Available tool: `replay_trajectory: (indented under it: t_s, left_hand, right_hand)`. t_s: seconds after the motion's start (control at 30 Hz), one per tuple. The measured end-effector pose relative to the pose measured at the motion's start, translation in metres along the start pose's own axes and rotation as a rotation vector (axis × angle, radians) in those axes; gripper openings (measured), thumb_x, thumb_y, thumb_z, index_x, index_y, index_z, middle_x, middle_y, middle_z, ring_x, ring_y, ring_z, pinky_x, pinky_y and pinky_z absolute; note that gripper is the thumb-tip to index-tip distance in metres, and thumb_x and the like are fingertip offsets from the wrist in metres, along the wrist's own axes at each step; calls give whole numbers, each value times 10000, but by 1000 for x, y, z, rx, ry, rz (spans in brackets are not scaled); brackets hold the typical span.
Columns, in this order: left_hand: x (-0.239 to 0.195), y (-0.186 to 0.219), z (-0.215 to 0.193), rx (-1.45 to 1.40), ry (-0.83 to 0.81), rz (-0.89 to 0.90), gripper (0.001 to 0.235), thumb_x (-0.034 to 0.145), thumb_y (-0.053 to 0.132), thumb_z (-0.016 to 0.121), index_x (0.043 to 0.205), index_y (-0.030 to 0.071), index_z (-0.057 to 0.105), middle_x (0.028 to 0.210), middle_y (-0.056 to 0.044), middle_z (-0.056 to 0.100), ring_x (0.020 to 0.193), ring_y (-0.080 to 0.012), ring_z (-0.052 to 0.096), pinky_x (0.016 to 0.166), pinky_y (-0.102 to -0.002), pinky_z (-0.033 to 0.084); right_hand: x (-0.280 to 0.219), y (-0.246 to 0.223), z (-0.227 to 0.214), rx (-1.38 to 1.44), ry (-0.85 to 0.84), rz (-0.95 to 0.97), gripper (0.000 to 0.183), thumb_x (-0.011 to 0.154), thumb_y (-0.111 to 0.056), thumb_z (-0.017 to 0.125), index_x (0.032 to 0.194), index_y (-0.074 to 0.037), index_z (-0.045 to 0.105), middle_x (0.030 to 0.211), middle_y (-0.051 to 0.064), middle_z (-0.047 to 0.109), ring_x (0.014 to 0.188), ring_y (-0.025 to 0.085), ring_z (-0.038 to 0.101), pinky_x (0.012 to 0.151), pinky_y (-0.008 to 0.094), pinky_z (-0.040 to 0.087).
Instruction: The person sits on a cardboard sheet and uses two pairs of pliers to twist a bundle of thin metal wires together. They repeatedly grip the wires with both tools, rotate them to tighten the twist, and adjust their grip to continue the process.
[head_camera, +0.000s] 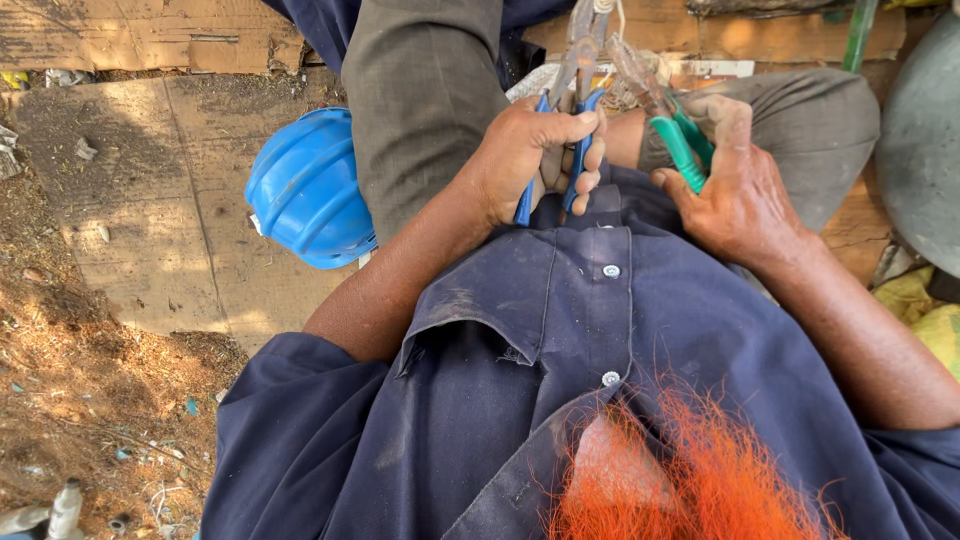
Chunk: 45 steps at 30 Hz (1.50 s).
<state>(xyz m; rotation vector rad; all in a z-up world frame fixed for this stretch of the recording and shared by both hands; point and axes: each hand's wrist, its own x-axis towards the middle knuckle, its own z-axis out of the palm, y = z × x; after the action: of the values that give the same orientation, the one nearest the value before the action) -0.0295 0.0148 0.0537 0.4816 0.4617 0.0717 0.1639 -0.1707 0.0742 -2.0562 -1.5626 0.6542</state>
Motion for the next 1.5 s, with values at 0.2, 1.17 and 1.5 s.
replay_trajectory:
  t_s: [0.2, 1.17, 1.5]
  left_hand:
    - [-3, 3, 0, -37, -72, -34, 215, 1012, 214, 605, 1022, 0, 591, 805, -128, 644, 638, -240, 641, 531, -418, 555]
    - [1, -8, 2, 17, -35, 7, 225, 983, 215, 637, 1012, 1, 576, 778, -117, 624, 595, -207, 624, 481, -388, 542]
    - [8, -12, 2, 200, 148, 72, 212, 939, 159, 661, 992, -10, 544, 724, -87, 581, 535, -159, 571, 411, -330, 490]
  right_hand:
    - [0, -5, -2, -21, -84, 171, 526, 917, -200, 772, 1343, 1, 539, 1139, 249, 658, 1091, 452, 668, 959, 509, 516]
    - [10, -12, 5, -86, 108, -72, 341, 990, -94, 744, 1286, 15, 614, 1295, 205, 574, 1128, 414, 631, 928, 487, 526]
    - [20, 3, 17, 104, -57, 193, 562, 851, -165, 801, 1289, 30, 509, 1023, 201, 693, 958, 368, 691, 875, 470, 529]
